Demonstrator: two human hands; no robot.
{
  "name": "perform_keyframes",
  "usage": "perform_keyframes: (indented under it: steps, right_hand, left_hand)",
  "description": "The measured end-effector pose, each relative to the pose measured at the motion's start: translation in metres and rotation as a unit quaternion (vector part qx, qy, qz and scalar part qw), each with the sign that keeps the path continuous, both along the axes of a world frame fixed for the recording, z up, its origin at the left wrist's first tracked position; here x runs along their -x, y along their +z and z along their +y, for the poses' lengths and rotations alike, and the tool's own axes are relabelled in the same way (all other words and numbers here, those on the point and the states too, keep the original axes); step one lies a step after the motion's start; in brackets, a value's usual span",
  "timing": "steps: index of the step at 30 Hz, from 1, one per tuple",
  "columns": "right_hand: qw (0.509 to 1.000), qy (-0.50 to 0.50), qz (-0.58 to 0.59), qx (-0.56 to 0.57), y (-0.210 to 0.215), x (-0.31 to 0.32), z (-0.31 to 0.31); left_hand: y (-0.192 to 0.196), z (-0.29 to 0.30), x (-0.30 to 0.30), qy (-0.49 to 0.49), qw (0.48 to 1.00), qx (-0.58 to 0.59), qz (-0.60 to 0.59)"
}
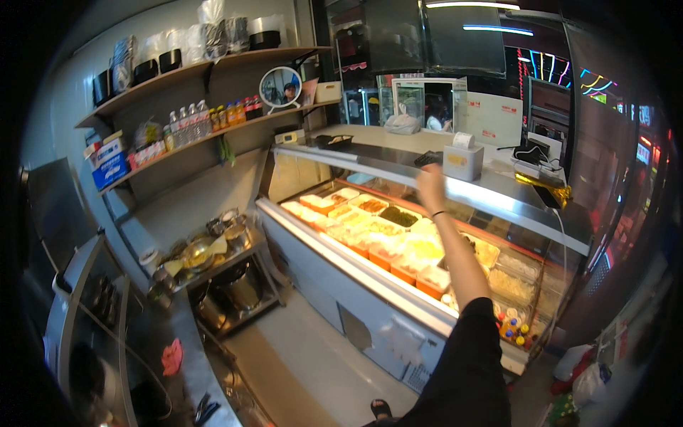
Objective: The person assembles a food tray by selecting various ingredients from a refrigerated display case and a prep station. They place items such as dumplings, meat, and vegetables into a black tray, then add sauces and condiments from bowls on the counter.
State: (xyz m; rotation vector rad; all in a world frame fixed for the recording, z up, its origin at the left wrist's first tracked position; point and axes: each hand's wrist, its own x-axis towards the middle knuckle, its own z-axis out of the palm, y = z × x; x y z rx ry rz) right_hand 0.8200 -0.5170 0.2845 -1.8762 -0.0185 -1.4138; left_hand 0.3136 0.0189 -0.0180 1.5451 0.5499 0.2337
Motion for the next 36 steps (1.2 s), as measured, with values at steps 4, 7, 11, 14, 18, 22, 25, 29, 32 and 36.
perform_keyframes:
  steps: [4,7,11,14,18,22,25,29,32,36]
  right_hand:
    - [0.897,-0.442,0.024,0.007,0.054,-0.035,-0.130]
    - [0.877,-0.463,0.103,0.077,0.071,-0.052,-0.165]
    - [0.980,-0.129,-0.009,0.151,0.076,-0.068,-0.089]
    - [0.936,0.346,0.057,-0.034,0.001,-0.064,0.080]
    - [0.772,0.536,0.335,-0.059,-0.085,-0.046,0.202]
    - [0.711,0.579,0.340,-0.209,-0.133,-0.093,0.290]
    - [0.713,0.578,0.318,-0.237,-0.146,-0.152,0.336]
    - [0.754,0.538,0.318,-0.204,-0.129,-0.231,0.357]
    - [0.755,0.487,0.362,-0.247,-0.125,-0.283,0.347]
    - [0.757,0.483,0.371,-0.236,-0.132,-0.351,0.340]
  left_hand:
    - [0.018,-0.041,-0.125,-0.096,0.995,0.017,-0.024]
    - [0.029,-0.069,-0.207,-0.149,0.988,0.040,-0.031]
    - [0.059,-0.093,-0.307,-0.206,0.978,0.006,-0.021]
    - [0.074,-0.093,-0.383,-0.206,0.974,0.021,-0.087]
    - [0.123,-0.121,-0.500,-0.330,0.906,0.078,-0.253]
    - [0.139,-0.091,-0.583,-0.347,0.909,0.131,-0.192]
    - [0.154,-0.048,-0.631,-0.352,0.921,0.095,-0.139]
    - [0.136,0.021,-0.697,-0.413,0.909,0.045,-0.036]
    - [0.155,0.055,-0.748,-0.386,0.920,0.062,-0.009]
    - [0.139,0.075,-0.819,-0.355,0.931,0.083,-0.023]
